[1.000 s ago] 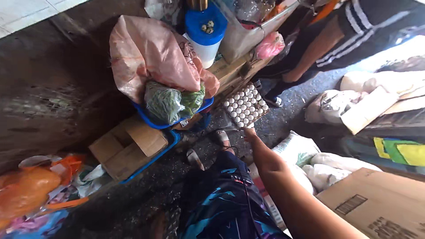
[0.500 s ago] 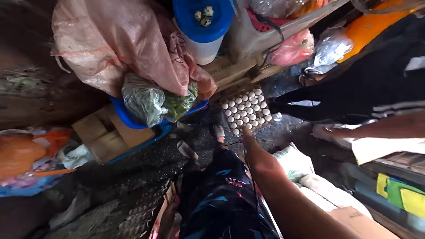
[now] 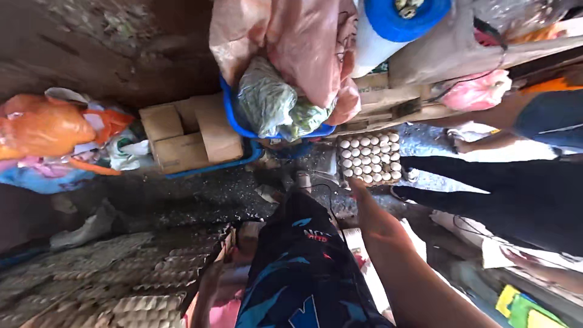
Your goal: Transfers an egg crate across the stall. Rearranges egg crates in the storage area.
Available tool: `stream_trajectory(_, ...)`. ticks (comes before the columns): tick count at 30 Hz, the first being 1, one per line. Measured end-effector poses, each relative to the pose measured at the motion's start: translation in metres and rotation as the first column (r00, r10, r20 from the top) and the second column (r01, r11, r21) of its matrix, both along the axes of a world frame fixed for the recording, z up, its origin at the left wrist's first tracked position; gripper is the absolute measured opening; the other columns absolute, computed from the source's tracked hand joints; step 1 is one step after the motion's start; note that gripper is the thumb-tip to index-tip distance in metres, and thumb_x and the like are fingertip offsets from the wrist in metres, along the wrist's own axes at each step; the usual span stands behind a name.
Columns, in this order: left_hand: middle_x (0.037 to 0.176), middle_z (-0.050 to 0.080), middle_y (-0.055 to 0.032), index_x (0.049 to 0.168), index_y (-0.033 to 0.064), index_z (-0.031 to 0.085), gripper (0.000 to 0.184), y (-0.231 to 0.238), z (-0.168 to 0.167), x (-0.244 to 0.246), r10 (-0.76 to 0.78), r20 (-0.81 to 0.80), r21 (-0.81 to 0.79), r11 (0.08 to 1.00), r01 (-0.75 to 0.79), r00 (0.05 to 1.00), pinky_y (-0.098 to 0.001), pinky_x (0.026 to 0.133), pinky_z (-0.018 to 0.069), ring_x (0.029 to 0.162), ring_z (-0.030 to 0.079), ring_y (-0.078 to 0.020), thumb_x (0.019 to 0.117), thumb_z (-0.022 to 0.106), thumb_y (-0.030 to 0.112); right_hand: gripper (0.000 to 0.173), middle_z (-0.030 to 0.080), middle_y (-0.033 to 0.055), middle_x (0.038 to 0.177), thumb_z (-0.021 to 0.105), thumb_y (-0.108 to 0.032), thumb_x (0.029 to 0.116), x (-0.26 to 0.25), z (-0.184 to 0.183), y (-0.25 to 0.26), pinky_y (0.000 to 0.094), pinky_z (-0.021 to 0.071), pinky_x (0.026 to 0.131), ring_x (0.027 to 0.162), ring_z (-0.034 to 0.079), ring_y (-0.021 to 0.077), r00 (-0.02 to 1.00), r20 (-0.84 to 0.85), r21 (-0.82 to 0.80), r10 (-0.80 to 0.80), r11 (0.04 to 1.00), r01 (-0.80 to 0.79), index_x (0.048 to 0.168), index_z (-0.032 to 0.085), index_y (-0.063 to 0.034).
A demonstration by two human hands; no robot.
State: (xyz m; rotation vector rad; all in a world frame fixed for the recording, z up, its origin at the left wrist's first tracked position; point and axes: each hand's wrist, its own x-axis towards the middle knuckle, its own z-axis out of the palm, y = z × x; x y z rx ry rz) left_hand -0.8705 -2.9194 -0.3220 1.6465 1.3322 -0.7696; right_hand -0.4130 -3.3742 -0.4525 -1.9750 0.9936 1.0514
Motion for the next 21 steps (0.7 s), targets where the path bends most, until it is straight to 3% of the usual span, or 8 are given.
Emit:
stream_trajectory(4, 0.122, 0.07, -0.0175, 0.136, 0.0067, 0.061, 0.043, 0.023, 0.011, -0.036, 0.305, -0.048, 0.09, 0.95, -0.3, 0.951, -0.0541, 0.09, 0.0561, 0.106, 0.069, -0.0322, 0.1075, 0.051, 0.038, 0.072, 0.054, 0.0271, 0.14, 0.067, -0.046, 0.0955, 0.003, -0.008, 0.023, 0.0631, 0.0503, 0.096, 0.124, 0.056, 0.0415, 0.999, 0.002, 0.019, 0.034, 0.999, -0.034, 0.147, 0.046, -0.0008)
stream_trajectory(6, 0.122, 0.07, -0.0175, 0.134, 0.0058, 0.061, 0.042, 0.023, 0.01, -0.051, 0.38, -0.014, 0.115, 0.919, -0.376, 0.925, -0.053, 0.087, 0.0571, 0.104, 0.07, -0.0315, 0.1072, 0.051, 0.037, 0.07, 0.052, 0.0272, 0.144, 0.065, -0.046, 0.097, 0.013, -0.007, 0.039, 0.0653, 0.0485, 0.098, 0.128, 0.054, 0.043, 0.996, -0.028, 0.006, 0.083, 0.997, -0.083, 0.149, 0.046, -0.0023)
stream_trajectory(10, 0.124, 0.069, -0.0164, 0.139, 0.0051, 0.056, 0.044, -0.011, 0.009, -0.05, 0.543, 0.082, 0.064, 0.834, -0.548, 0.836, -0.0506, 0.088, 0.0583, 0.105, 0.07, -0.0297, 0.1066, 0.054, 0.034, 0.063, 0.055, 0.0278, 0.139, 0.06, -0.046, 0.101, 0.031, 0.008, 0.078, 0.0623, 0.0494, 0.095, 0.121, 0.058, 0.0422, 0.961, -0.021, -0.019, 0.276, 0.961, -0.276, 0.145, 0.051, -0.0023)
stream_trajectory(12, 0.122, 0.071, -0.0154, 0.139, 0.0051, 0.057, 0.044, -0.032, 0.003, -0.038, 0.603, 0.106, -0.021, 0.796, -0.605, 0.79, -0.0485, 0.088, 0.0593, 0.104, 0.071, -0.0284, 0.1047, 0.058, 0.033, 0.062, 0.051, 0.0273, 0.145, 0.055, -0.047, 0.1035, 0.043, 0.023, 0.121, 0.0638, 0.0486, 0.098, 0.126, 0.056, 0.044, 0.937, -0.037, 0.046, 0.346, 0.938, -0.344, 0.148, 0.048, -0.0047)
stream_trajectory(14, 0.124, 0.069, -0.0169, 0.139, 0.0058, 0.059, 0.042, -0.048, 0.005, -0.031, 0.635, 0.061, -0.111, 0.771, -0.627, 0.77, -0.0482, 0.09, 0.0573, 0.104, 0.07, -0.029, 0.1029, 0.062, 0.027, 0.063, 0.055, 0.0253, 0.143, 0.051, -0.051, 0.1047, 0.041, 0.029, 0.161, 0.0632, 0.0508, 0.096, 0.123, 0.06, 0.0433, 0.883, -0.065, 0.121, 0.465, 0.882, -0.455, 0.15, 0.047, -0.0075)
stream_trajectory(16, 0.125, 0.067, -0.0194, 0.14, 0.0056, 0.059, 0.049, -0.052, 0.004, -0.028, 0.607, 0.051, -0.146, 0.79, -0.595, 0.793, -0.0492, 0.092, 0.0555, 0.107, 0.067, -0.0303, 0.0933, 0.069, 0.012, 0.063, 0.059, 0.0231, 0.14, 0.047, -0.054, 0.1051, 0.037, 0.03, 0.21, 0.0608, 0.0538, 0.094, 0.119, 0.063, 0.041, 0.803, -0.083, 0.223, 0.59, 0.796, -0.562, 0.151, 0.046, -0.0105)
stream_trajectory(18, 0.128, 0.065, -0.0209, 0.138, 0.0032, 0.059, 0.051, -0.04, -0.007, -0.034, 0.582, 0.11, -0.134, 0.812, -0.568, 0.806, -0.0521, 0.099, 0.0523, 0.116, 0.063, -0.0323, 0.0888, 0.072, 0.009, 0.062, 0.062, 0.0208, 0.136, 0.051, -0.053, 0.1029, 0.024, 0.037, 0.272, 0.0568, 0.0566, 0.089, 0.114, 0.066, 0.0379, 0.743, -0.119, 0.271, 0.658, 0.742, -0.613, 0.149, 0.048, -0.0115)
stream_trajectory(21, 0.134, 0.064, -0.0178, 0.141, 0.0071, 0.058, 0.042, 0.002, -0.018, -0.041, 0.657, 0.223, -0.105, 0.75, -0.653, 0.72, -0.0501, 0.102, 0.0512, 0.121, 0.062, -0.0291, 0.1036, 0.059, 0.025, 0.063, 0.06, 0.0228, 0.137, 0.056, -0.053, 0.1008, -0.005, 0.031, 0.367, 0.0607, 0.0558, 0.087, 0.114, 0.065, 0.0412, 0.622, -0.208, 0.248, 0.755, 0.656, -0.713, 0.147, 0.05, -0.0107)
